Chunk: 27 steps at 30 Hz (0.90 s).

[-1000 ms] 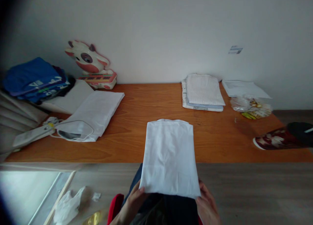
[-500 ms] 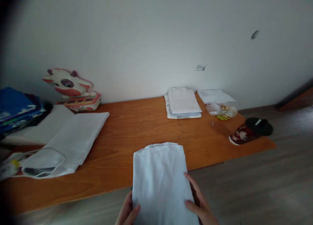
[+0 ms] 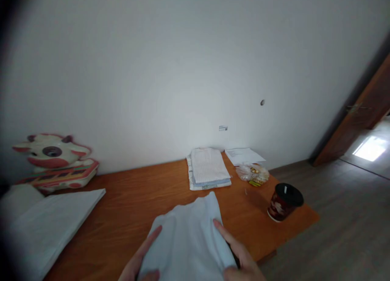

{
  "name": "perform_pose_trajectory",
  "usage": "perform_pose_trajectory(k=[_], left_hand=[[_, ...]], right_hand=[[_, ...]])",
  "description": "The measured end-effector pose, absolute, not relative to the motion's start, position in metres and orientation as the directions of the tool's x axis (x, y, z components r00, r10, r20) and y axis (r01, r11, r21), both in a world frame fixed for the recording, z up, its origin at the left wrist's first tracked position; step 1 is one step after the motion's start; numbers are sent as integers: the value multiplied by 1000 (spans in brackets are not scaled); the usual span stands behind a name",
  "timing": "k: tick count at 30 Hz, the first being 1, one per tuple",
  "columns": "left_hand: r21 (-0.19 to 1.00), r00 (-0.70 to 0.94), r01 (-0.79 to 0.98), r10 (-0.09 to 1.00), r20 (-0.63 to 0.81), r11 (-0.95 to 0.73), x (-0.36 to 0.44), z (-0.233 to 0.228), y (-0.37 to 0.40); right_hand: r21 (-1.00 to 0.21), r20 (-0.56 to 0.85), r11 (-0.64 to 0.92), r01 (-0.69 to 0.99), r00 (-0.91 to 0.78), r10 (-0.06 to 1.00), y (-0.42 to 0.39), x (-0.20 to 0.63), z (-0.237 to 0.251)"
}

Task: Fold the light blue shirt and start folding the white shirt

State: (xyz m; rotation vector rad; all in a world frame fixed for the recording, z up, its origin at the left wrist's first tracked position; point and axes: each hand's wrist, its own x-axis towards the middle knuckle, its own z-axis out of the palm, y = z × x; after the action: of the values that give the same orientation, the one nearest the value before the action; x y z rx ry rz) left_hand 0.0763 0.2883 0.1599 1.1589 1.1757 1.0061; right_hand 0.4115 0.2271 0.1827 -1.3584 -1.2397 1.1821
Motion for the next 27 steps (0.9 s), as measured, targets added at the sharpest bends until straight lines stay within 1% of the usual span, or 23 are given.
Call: perform_pose_trajectory(k=[2, 4, 6, 7, 8, 9, 11, 13, 16, 19, 20, 22, 24, 26, 27], left_hand=[[1000, 125, 1, 992, 24, -24, 97, 192, 334], [975, 140, 18, 966, 217, -222, 125, 229, 387], [890, 124, 119, 896, 427, -441, 156, 261, 443], [843, 114, 162, 858, 500, -513, 171, 272, 471], [816, 101, 178, 835, 541, -550, 186, 278, 497], [817, 94, 169, 834, 544, -552, 201, 279, 522], [880, 90, 101, 885, 456, -464, 227, 264, 563], [949, 115, 39, 945, 307, -314, 248, 231, 589], [988, 163, 44, 977, 138, -146, 260, 172, 589], [996, 151, 68, 987, 46, -57, 235, 118, 530], [998, 127, 53, 991, 32, -39, 218, 102, 495], [998, 56, -28, 997, 50, -49, 177, 72, 402], [995, 42, -96, 999, -14, 18, 136, 43, 290], [984, 35, -93, 989, -146, 149, 98, 18, 179], [974, -50, -50, 974, -223, 220, 78, 6, 131]], right_hand=[[-993, 34, 34, 116, -3, 999, 277, 429, 220], [-982, 128, 132, 138, -42, 991, 336, 450, 257], [-942, 247, 251, 224, -49, 968, 398, 472, 287], [-913, 295, 294, 284, -39, 955, 429, 483, 297], [-880, 319, 308, 362, -30, 947, 458, 493, 303], [-839, 335, 301, 453, -6, 942, 484, 503, 305], [-767, 345, 250, 591, 51, 937, 525, 519, 294], [-728, 341, 196, 657, 99, 935, 550, 529, 268], [-691, 349, 156, 706, 136, 927, 558, 534, 215], [-653, 392, 145, 743, 168, 904, 536, 522, 165], [-642, 415, 150, 752, 176, 893, 522, 512, 150], [-595, 483, 190, 781, 159, 861, 485, 481, 119], [-504, 562, 281, 817, 63, 825, 436, 441, 89], [-465, 532, 371, 804, -81, 843, 382, 400, 64], [-454, 493, 403, 794, -153, 857, 357, 383, 54]])
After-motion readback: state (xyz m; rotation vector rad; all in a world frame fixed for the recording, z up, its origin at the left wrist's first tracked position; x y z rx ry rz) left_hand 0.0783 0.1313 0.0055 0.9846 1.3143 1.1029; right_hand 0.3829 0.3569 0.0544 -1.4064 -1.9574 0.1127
